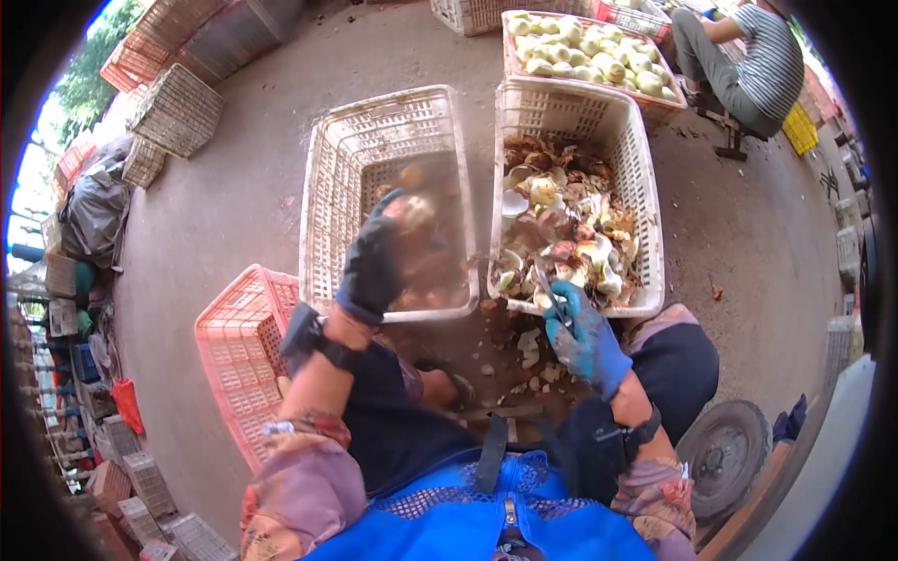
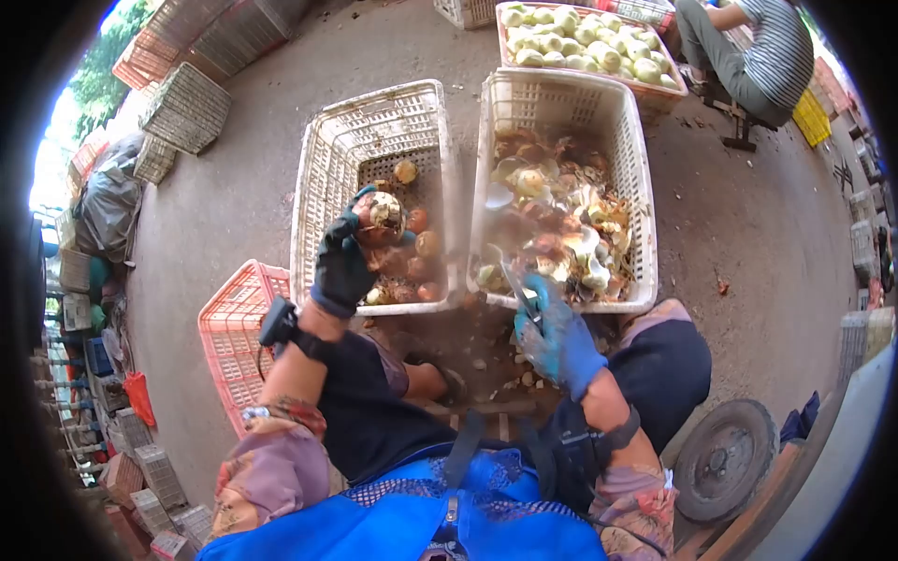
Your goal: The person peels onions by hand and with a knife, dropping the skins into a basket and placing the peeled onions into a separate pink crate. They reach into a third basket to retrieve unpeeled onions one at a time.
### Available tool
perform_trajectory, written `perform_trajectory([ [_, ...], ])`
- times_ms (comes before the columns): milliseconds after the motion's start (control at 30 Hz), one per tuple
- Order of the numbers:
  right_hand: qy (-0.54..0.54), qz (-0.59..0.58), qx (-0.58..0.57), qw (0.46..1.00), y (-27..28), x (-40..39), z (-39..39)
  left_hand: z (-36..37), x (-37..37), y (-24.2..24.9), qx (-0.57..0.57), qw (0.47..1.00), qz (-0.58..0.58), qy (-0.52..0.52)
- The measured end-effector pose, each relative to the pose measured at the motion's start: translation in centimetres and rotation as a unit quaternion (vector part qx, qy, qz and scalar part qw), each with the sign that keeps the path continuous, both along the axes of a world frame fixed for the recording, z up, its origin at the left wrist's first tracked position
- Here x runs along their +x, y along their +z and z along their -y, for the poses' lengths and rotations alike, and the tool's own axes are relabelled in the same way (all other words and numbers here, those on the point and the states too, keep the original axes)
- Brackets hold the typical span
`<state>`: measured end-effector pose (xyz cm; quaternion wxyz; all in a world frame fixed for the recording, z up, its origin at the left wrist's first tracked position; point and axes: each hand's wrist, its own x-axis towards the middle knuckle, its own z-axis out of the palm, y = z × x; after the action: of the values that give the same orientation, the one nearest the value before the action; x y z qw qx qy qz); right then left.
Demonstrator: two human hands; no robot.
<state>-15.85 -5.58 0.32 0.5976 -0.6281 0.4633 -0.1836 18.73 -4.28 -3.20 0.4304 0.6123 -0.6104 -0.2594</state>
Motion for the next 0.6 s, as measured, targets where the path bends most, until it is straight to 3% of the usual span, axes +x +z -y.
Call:
perform_trajectory([
  [33, 0.034, -0.048, -0.047, 0.997, -0.8, 0.0, -0.4, -1.5, -2.1, 2.0, -0.012, 0.999, 0.018, 0.030],
  [67, 0.018, -0.006, -0.152, 0.988, -2.7, -0.2, -0.8, -2.9, -3.6, 1.4, -0.013, 0.999, 0.021, 0.024],
  [100, -0.010, 0.047, -0.127, 0.991, -1.0, 0.0, -1.7, -4.1, -5.0, -0.1, 0.016, 0.977, -0.201, 0.068],
  [133, 0.006, 0.019, -0.203, 0.979, -0.8, -0.2, -2.1, -4.9, -6.7, -0.1, 0.049, 0.903, -0.414, 0.108],
  [167, 0.022, -0.011, -0.276, 0.961, -0.7, -0.5, -2.6, -5.9, -8.2, 0.2, 0.046, 0.840, -0.529, 0.112],
  [233, 0.018, 0.006, -0.242, 0.970, 1.4, -0.5, -4.8, -7.7, -9.7, -1.2, 0.041, 0.972, -0.191, 0.134],
  [300, 0.004, 0.043, -0.197, 0.979, 1.9, -0.3, -7.1, -8.7, -11.4, -0.8, 0.051, 0.968, -0.226, 0.095],
  [367, -0.035, 0.048, -0.364, 0.929, 0.9, 0.6, -8.6, -9.3, -13.2, 0.8, 0.066, 0.954, -0.291, 0.033],
  [433, -0.026, -0.011, -0.357, 0.934, 1.2, 1.6, -9.5, -9.9, -14.2, 1.7, 0.082, 0.932, -0.351, -0.027],
  [467, -0.014, -0.069, -0.351, 0.934, 1.4, 1.7, -9.7, -10.0, -14.2, 1.1, 0.094, 0.988, -0.118, -0.006],
  [500, -0.021, -0.069, -0.352, 0.933, 1.5, 1.5, -9.8, -9.8, -14.1, 0.2, 0.094, 0.989, -0.116, -0.012],
  [533, 0.031, -0.125, -0.366, 0.922, 1.7, 1.3, -10.1, -9.6, -14.0, -0.8, -0.044, 0.997, 0.052, 0.038],
  [567, 0.084, -0.182, -0.378, 0.904, 1.7, 1.1, -10.3, -9.4, -13.8, -2.4, -0.181, 0.956, 0.216, 0.087],
  [600, 0.078, -0.174, -0.383, 0.904, 1.1, 0.8, -10.4, -9.4, -13.8, -3.1, -0.022, 0.984, -0.168, 0.060],
])
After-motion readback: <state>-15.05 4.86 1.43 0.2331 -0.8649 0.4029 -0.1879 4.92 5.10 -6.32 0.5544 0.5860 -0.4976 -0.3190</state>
